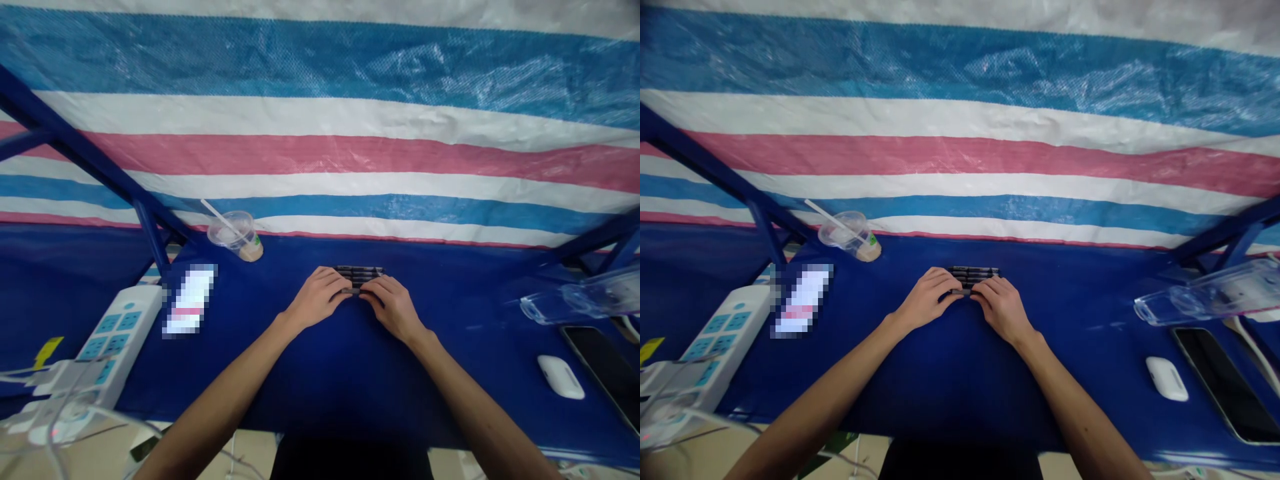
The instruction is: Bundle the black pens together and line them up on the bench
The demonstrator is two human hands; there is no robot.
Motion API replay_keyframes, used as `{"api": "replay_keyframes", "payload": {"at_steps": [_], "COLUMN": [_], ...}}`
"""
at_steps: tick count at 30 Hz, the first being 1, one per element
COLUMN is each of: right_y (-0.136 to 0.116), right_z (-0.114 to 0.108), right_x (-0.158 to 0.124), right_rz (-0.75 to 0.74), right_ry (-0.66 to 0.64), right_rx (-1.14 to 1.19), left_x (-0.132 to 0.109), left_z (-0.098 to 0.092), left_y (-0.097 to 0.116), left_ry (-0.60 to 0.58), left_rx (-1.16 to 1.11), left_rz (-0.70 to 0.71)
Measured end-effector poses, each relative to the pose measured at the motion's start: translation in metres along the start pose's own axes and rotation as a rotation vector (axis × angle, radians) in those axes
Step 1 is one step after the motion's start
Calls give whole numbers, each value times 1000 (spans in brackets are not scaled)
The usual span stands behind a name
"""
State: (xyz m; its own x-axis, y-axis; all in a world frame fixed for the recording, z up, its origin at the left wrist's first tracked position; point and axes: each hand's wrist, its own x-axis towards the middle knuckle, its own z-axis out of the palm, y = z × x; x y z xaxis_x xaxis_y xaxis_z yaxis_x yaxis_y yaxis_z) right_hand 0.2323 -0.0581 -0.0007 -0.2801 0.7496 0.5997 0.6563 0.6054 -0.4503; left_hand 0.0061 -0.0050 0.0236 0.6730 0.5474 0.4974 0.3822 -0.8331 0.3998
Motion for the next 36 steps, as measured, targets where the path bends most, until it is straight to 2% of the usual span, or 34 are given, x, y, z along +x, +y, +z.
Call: {"api": "replay_keyframes", "payload": {"at_steps": [7, 10, 17, 24, 27, 31, 36], "right_y": [-1, 0, 4, 4, 4, 5, 6], "right_z": [-4, -4, -4, -3, -3, -3, -3], "right_x": [2, 1, 0, 0, 0, -1, -2], "right_rz": [72, 77, 28, 46, 52, 42, 41], "right_ry": [31, 38, 12, 49, 52, 15, -51], "right_rx": [11, 20, -14, -3, -4, -17, -37], "left_x": [3, 2, -1, 2, 2, 0, -1], "left_z": [-10, -11, -6, -11, -10, -6, -4], "left_y": [-2, -5, -10, -5, -6, -11, -11], "left_ry": [-58, -62, 7, -47, -18, 57, 61], "left_rx": [-7, 13, -11, -15, -15, -45, -78], "left_rz": [-115, -108, -77, -94, -87, -58, -38]}}
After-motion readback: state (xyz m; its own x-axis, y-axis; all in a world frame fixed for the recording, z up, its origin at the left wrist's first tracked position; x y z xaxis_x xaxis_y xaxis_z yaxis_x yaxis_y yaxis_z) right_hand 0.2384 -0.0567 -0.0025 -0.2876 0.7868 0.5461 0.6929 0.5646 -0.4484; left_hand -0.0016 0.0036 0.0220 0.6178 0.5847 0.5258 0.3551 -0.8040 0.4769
